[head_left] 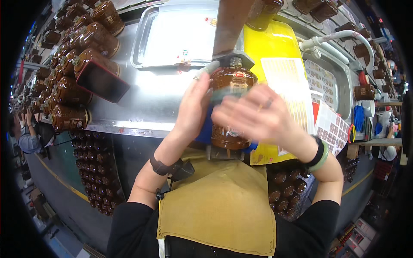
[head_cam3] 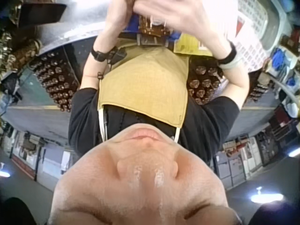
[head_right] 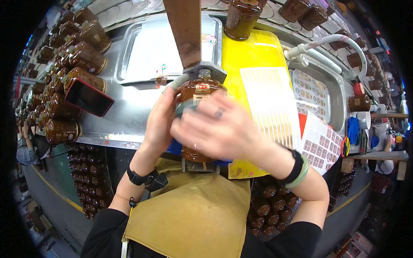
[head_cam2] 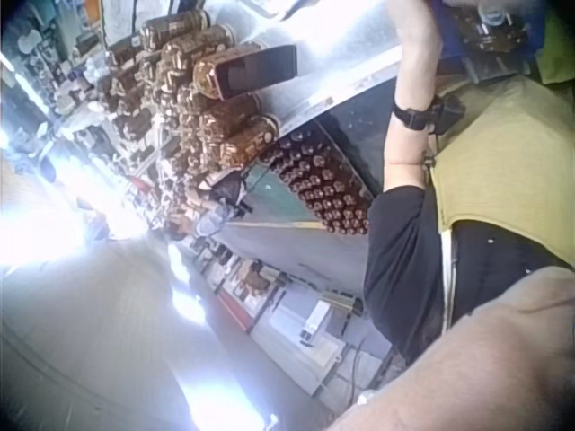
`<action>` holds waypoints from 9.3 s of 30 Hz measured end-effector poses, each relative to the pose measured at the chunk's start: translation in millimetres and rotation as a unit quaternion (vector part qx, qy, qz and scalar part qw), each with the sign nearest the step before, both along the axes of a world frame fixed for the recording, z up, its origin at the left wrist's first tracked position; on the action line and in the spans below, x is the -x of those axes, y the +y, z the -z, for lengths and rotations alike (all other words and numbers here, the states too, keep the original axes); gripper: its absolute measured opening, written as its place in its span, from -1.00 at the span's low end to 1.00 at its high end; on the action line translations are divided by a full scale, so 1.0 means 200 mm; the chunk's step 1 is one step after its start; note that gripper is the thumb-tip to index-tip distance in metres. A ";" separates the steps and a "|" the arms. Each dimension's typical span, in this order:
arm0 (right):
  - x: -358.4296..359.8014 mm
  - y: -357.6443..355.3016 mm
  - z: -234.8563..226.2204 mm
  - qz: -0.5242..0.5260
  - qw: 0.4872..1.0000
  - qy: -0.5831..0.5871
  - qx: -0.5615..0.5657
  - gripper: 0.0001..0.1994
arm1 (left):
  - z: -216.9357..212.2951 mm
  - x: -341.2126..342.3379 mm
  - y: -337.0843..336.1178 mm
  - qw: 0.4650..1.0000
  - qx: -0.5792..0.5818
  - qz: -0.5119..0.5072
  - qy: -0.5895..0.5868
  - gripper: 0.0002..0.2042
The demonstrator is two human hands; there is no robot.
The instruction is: The person applies a large label to a bottle, smoothing it with a squeegee, and then wraps a gold band around the base. They apply a small square sticker to the back, smooth it with the squeegee, and place the bottle onto a tray.
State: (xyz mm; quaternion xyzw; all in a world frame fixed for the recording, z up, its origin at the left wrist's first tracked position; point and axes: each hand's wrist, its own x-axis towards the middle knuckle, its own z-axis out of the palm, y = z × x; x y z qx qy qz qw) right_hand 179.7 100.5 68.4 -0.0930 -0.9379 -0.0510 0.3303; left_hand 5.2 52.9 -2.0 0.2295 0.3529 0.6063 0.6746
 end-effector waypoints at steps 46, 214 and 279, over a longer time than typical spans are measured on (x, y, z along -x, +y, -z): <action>-0.33 -0.29 0.21 0.324 0.799 0.362 0.354 -0.79 | -0.17 0.15 -0.04 0.477 -0.518 0.109 0.702 -0.31; -0.34 -0.32 0.01 0.246 0.788 0.452 0.340 -0.67 | -0.14 0.07 -0.21 0.503 -0.423 0.022 0.753 -0.19; -1.28 0.46 0.51 0.490 0.666 0.116 0.551 -0.72 | -0.10 -0.06 -0.31 0.803 -0.254 -0.077 0.533 -0.36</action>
